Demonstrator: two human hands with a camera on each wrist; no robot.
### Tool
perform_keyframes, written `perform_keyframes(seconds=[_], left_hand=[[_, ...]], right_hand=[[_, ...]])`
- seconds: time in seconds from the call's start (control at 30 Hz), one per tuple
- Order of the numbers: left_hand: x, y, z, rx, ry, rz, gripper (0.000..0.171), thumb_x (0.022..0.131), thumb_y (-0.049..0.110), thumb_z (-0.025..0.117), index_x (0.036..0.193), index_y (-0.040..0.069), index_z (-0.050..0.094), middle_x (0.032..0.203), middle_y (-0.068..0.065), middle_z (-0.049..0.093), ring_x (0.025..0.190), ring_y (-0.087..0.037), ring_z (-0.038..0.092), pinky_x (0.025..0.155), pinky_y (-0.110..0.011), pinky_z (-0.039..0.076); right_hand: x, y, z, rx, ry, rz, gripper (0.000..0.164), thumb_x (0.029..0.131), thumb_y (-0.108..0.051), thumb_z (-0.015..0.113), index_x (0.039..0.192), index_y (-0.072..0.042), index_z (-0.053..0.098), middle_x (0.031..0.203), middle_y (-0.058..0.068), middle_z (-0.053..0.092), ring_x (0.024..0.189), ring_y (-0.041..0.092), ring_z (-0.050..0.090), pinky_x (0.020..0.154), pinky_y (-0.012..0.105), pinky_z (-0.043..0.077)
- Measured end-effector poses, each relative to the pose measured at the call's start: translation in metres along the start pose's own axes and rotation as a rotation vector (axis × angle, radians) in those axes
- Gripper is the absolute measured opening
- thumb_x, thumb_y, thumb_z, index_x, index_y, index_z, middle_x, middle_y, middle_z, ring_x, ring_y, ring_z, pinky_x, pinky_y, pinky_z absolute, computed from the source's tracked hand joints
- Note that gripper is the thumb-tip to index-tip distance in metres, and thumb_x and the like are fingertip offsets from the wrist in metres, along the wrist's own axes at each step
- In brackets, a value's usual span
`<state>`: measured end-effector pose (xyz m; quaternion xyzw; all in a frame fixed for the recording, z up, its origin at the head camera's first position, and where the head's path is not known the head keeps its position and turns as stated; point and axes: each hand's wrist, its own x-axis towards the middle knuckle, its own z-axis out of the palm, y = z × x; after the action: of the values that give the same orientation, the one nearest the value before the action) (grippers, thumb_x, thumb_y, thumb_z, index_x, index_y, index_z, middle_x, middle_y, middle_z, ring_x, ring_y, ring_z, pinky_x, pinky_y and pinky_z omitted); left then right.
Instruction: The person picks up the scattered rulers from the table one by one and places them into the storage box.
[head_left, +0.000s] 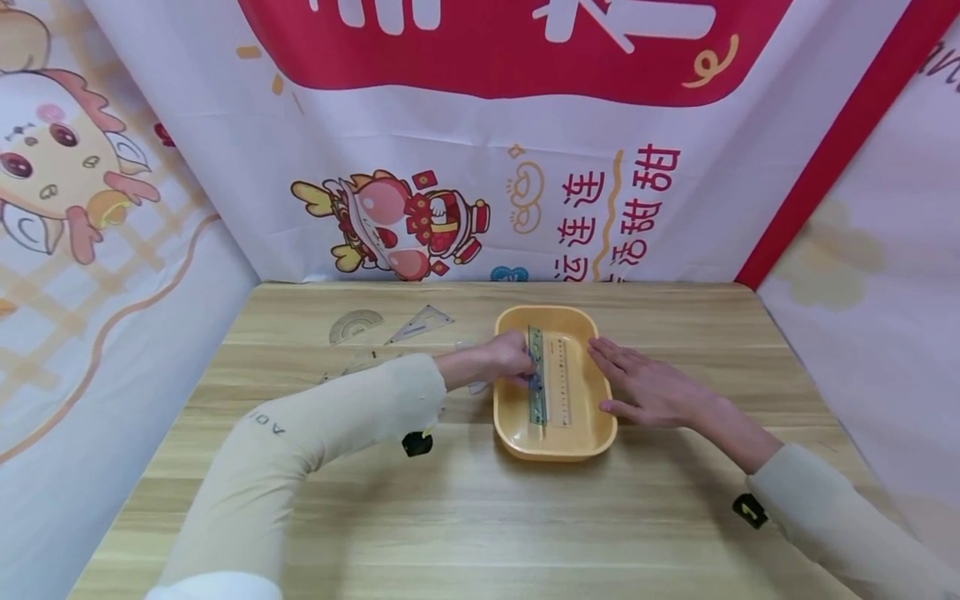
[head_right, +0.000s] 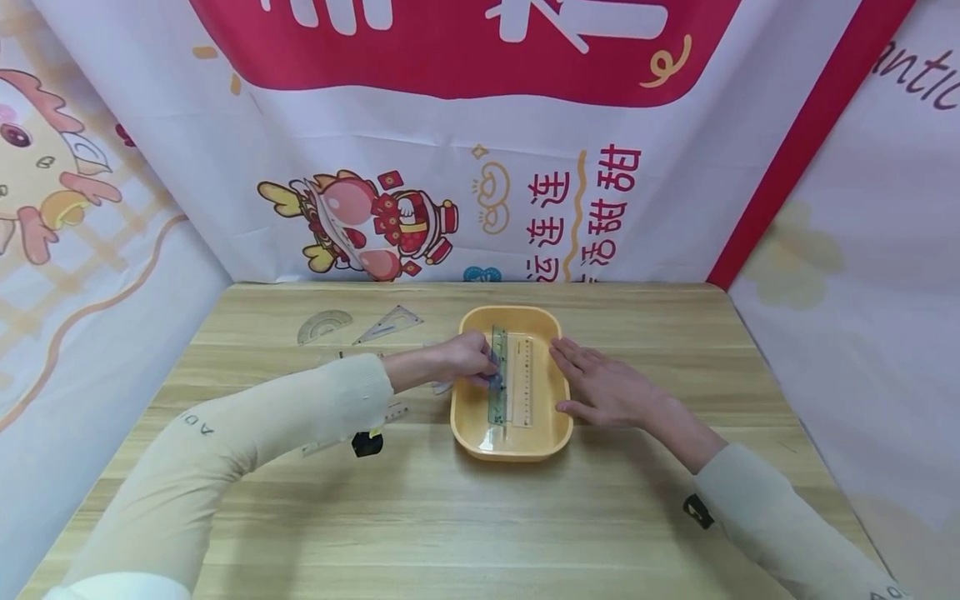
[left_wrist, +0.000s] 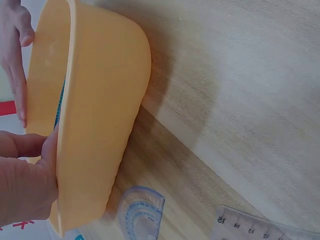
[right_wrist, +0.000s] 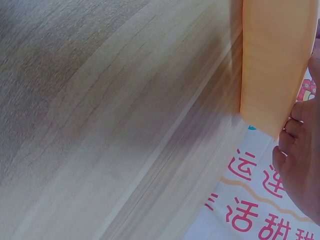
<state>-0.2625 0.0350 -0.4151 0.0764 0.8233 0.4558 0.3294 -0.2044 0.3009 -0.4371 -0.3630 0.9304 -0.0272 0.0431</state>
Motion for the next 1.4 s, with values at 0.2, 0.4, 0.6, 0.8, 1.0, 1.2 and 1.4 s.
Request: perform_keyframes(seconds=[0.2, 0.4, 0.6, 0.8, 1.0, 1.2, 1.4], left_hand=[[0.000, 0.002, 0.005, 0.005, 0.012, 0.025, 0.027, 0.088, -0.016, 0.053, 0.114, -0.016, 0.061, 0.104, -0.028, 0.071, 0.094, -0.036, 0.073, 0.071, -0.030, 0.063], [-0.002, 0.003, 0.010, 0.049, 0.006, 0.048, 0.037, 0.081, -0.019, 0.051, 0.116, -0.015, 0.060, 0.107, -0.029, 0.070, 0.092, -0.036, 0.072, 0.068, -0.027, 0.063], [-0.014, 0.012, 0.000, 0.198, -0.037, 0.073, 0.019, 0.083, -0.013, 0.052, 0.093, -0.009, 0.067, 0.081, -0.018, 0.070, 0.063, -0.020, 0.060, 0.053, -0.020, 0.044], [-0.030, 0.022, -0.024, 0.194, -0.063, 0.157, 0.037, 0.092, -0.002, 0.058, 0.129, -0.009, 0.058, 0.123, -0.019, 0.067, 0.112, -0.026, 0.067, 0.093, -0.028, 0.058], [-0.042, 0.015, -0.045, 0.170, -0.047, 0.301, 0.034, 0.092, 0.000, 0.060, 0.125, -0.005, 0.060, 0.116, -0.017, 0.072, 0.107, -0.024, 0.071, 0.093, -0.028, 0.059], [-0.046, 0.001, -0.062, 0.292, 0.004, 0.413, 0.027, 0.092, -0.002, 0.062, 0.118, -0.004, 0.063, 0.112, -0.018, 0.070, 0.100, -0.022, 0.070, 0.090, -0.027, 0.059], [-0.042, -0.016, -0.078, 0.437, 0.030, 0.484, 0.022, 0.088, -0.003, 0.062, 0.110, -0.002, 0.067, 0.109, -0.021, 0.071, 0.098, -0.022, 0.069, 0.088, -0.026, 0.059]], right_hand=[[0.002, -0.001, -0.002, 0.003, -0.022, 0.013, 0.081, 0.099, -0.048, 0.053, 0.157, 0.000, 0.021, 0.167, 0.016, 0.014, 0.154, 0.032, 0.020, 0.122, 0.051, 0.030], [0.004, -0.001, -0.003, 0.015, -0.025, 0.016, 0.081, 0.100, -0.048, 0.053, 0.157, -0.001, 0.022, 0.167, 0.015, 0.015, 0.154, 0.033, 0.020, 0.122, 0.051, 0.030], [0.005, -0.002, -0.003, 0.015, -0.031, 0.020, 0.081, 0.099, -0.049, 0.053, 0.157, -0.001, 0.022, 0.167, 0.015, 0.015, 0.154, 0.033, 0.020, 0.122, 0.052, 0.031], [0.004, -0.003, -0.007, 0.023, -0.038, 0.032, 0.081, 0.099, -0.048, 0.053, 0.157, -0.001, 0.022, 0.167, 0.016, 0.016, 0.154, 0.033, 0.020, 0.121, 0.052, 0.031], [0.002, -0.002, -0.006, 0.014, -0.032, 0.040, 0.080, 0.099, -0.047, 0.055, 0.156, 0.001, 0.024, 0.166, 0.017, 0.017, 0.153, 0.035, 0.023, 0.120, 0.053, 0.033], [0.001, -0.002, -0.005, 0.014, -0.043, 0.055, 0.080, 0.099, -0.048, 0.053, 0.157, -0.001, 0.022, 0.167, 0.015, 0.015, 0.153, 0.034, 0.021, 0.120, 0.053, 0.033], [0.001, -0.004, -0.004, 0.018, -0.057, 0.061, 0.081, 0.099, -0.049, 0.052, 0.157, -0.002, 0.021, 0.168, 0.014, 0.014, 0.153, 0.034, 0.020, 0.120, 0.054, 0.033]])
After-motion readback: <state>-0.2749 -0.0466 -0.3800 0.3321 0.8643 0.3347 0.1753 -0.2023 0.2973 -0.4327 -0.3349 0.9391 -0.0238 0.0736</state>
